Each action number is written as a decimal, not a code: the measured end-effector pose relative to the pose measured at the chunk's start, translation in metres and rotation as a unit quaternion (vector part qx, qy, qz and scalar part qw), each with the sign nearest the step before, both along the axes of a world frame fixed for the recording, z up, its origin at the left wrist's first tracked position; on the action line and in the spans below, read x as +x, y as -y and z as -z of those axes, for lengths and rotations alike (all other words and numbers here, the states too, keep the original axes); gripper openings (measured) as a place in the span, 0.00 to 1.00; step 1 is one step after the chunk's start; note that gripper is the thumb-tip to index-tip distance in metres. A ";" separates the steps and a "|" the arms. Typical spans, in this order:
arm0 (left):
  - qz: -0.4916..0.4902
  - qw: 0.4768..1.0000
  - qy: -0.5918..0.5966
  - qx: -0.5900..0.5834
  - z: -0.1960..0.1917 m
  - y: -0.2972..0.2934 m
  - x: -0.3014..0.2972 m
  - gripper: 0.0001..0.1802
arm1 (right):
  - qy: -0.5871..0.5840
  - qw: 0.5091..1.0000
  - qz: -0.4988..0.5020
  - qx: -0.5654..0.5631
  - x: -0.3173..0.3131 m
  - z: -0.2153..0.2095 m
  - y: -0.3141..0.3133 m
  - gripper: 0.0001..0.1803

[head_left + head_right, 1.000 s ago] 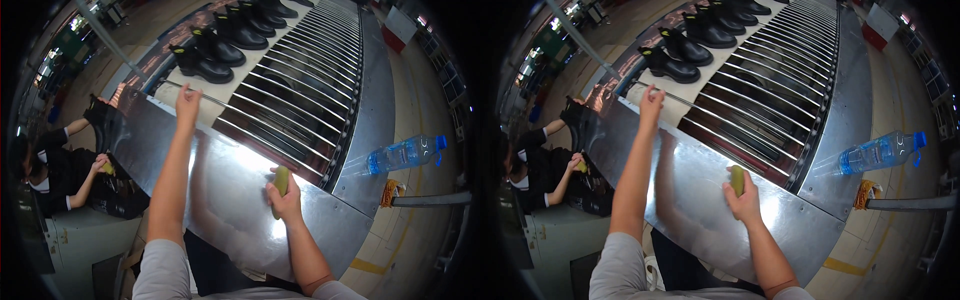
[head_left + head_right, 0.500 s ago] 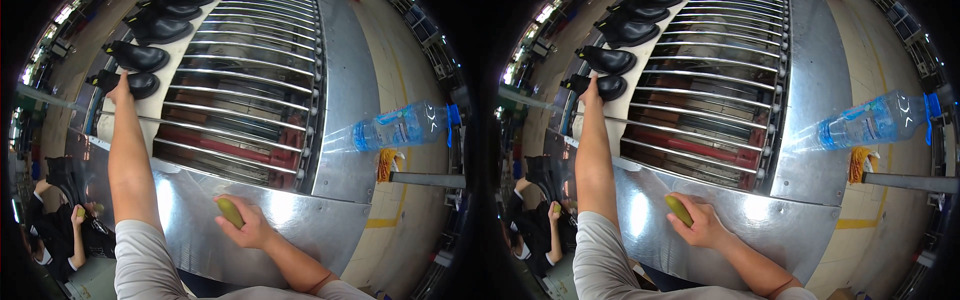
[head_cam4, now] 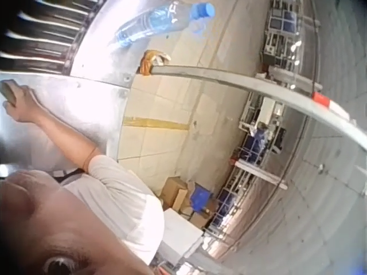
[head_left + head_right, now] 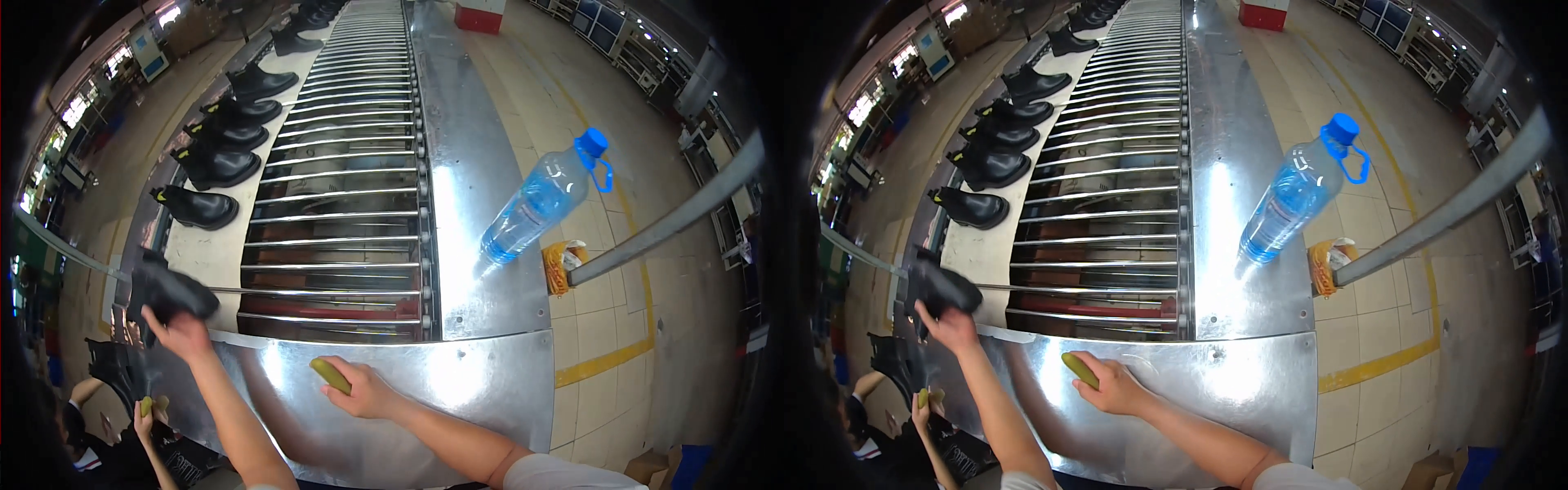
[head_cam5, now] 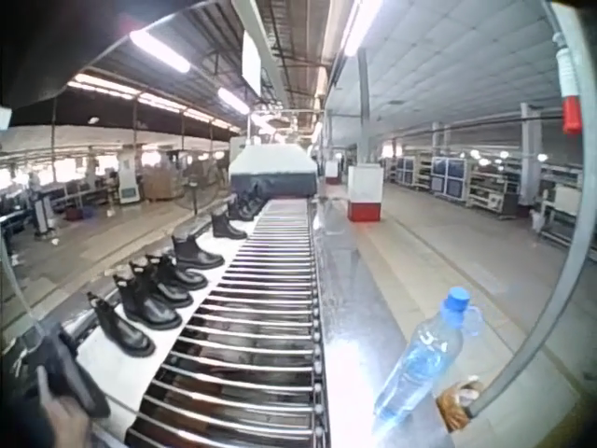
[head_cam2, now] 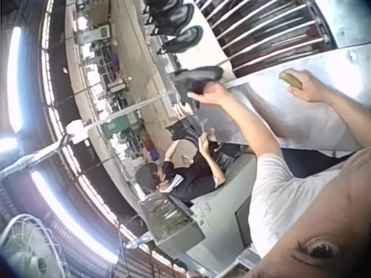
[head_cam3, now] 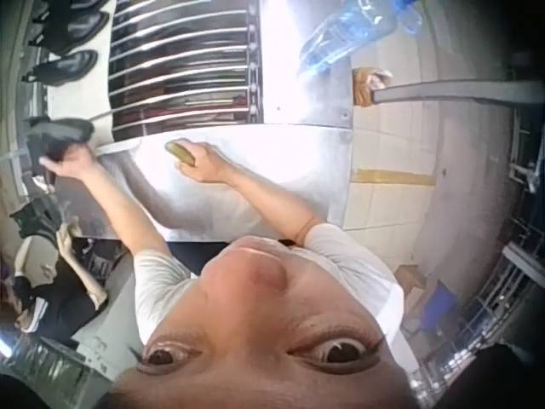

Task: Cleaning and polishing black boots at a factory workstation.

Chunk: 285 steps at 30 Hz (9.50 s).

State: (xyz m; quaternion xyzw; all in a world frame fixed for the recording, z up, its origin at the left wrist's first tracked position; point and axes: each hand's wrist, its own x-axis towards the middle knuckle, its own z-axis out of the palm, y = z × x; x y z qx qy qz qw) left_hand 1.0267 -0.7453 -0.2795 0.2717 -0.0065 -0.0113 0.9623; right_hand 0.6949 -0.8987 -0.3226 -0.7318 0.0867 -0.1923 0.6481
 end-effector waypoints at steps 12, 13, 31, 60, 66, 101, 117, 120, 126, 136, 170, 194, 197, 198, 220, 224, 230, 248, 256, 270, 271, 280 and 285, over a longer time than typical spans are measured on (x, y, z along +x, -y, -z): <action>0.271 0.945 -0.172 0.060 0.002 -0.080 -0.382 0.41 | -0.034 0.989 0.044 0.140 -0.009 -0.024 0.004 0.17; 0.191 0.946 -0.222 0.138 0.026 -0.066 -0.384 0.42 | -0.001 0.978 0.113 0.175 -0.028 -0.030 0.022 0.16; 0.097 0.926 0.061 0.359 0.031 0.008 -0.444 0.22 | 0.084 0.961 0.212 0.158 -0.185 -0.085 0.043 0.16; 0.041 0.913 0.040 0.405 0.026 -0.005 -0.452 0.15 | 0.246 0.947 -0.054 0.200 -0.098 -0.058 0.017 0.16; 0.051 0.910 0.056 0.407 0.030 -0.009 -0.452 0.15 | 0.215 0.959 -0.080 0.166 -0.110 -0.071 0.010 0.17; 0.000 0.910 0.065 0.409 0.030 -0.008 -0.454 0.17 | 0.163 0.944 -0.224 0.181 -0.131 -0.063 0.006 0.20; 0.024 0.911 0.051 0.408 0.032 -0.008 -0.458 0.19 | 0.164 0.931 0.081 0.317 -0.105 -0.066 -0.002 0.19; 0.033 0.914 0.047 0.402 0.034 -0.007 -0.457 0.20 | 0.170 0.936 0.125 0.282 -0.096 -0.069 -0.006 0.19; 0.016 0.910 0.056 0.411 0.030 -0.007 -0.457 0.20 | 0.184 0.938 0.067 0.287 -0.102 -0.066 0.004 0.20; 0.038 0.910 0.054 0.409 0.032 -0.009 -0.457 0.20 | 0.186 0.926 -0.071 0.322 -0.151 -0.059 -0.003 0.21; 0.079 0.953 -0.029 0.289 0.034 -0.009 -0.447 0.18 | 0.109 0.970 -0.089 -0.200 -0.333 -0.037 -0.148 0.12; 0.164 0.702 0.171 0.672 0.048 -0.200 -0.430 0.50 | 0.088 0.809 0.079 0.576 -0.127 -0.032 -0.059 0.17; 0.185 0.684 0.162 0.687 0.046 -0.198 -0.430 0.48 | 0.076 0.797 0.072 0.595 -0.118 -0.023 -0.060 0.16; 0.197 0.684 0.164 0.683 0.044 -0.195 -0.429 0.45 | 0.077 0.787 0.072 0.608 -0.115 -0.020 -0.059 0.16; 0.267 0.585 0.447 0.622 -0.062 -0.100 -0.388 0.32 | 0.163 0.820 0.161 0.525 -0.185 -0.043 0.018 0.10; 0.265 0.569 0.420 0.656 -0.049 -0.086 -0.409 0.35 | 0.128 0.841 0.103 0.516 -0.209 -0.041 0.010 0.10; 0.193 0.581 0.375 0.696 -0.055 -0.088 -0.439 0.39 | 0.153 0.818 0.081 0.548 -0.209 -0.042 0.003 0.14; 0.109 0.626 0.376 0.675 -0.035 -0.089 -0.467 0.32 | 0.077 0.839 0.078 0.532 -0.203 -0.042 -0.019 0.14; 0.064 0.624 0.476 0.616 -0.003 -0.116 -0.482 0.27 | 0.071 0.877 0.074 0.469 -0.234 -0.063 -0.033 0.14; 0.098 0.664 0.465 0.577 0.002 -0.136 -0.484 0.31 | 0.001 0.933 0.062 0.354 -0.200 -0.093 -0.057 0.13; 0.103 0.669 0.463 0.573 0.002 -0.135 -0.484 0.31 | -0.002 0.936 0.054 0.349 -0.193 -0.095 -0.058 0.13; 0.132 0.691 0.445 0.554 -0.003 -0.140 -0.480 0.31 | -0.120 0.964 -0.038 0.233 -0.116 -0.090 -0.095 0.14; 0.155 0.705 0.433 0.539 -0.005 -0.144 -0.479 0.33 | -0.113 0.968 -0.021 0.222 -0.081 -0.098 -0.117 0.15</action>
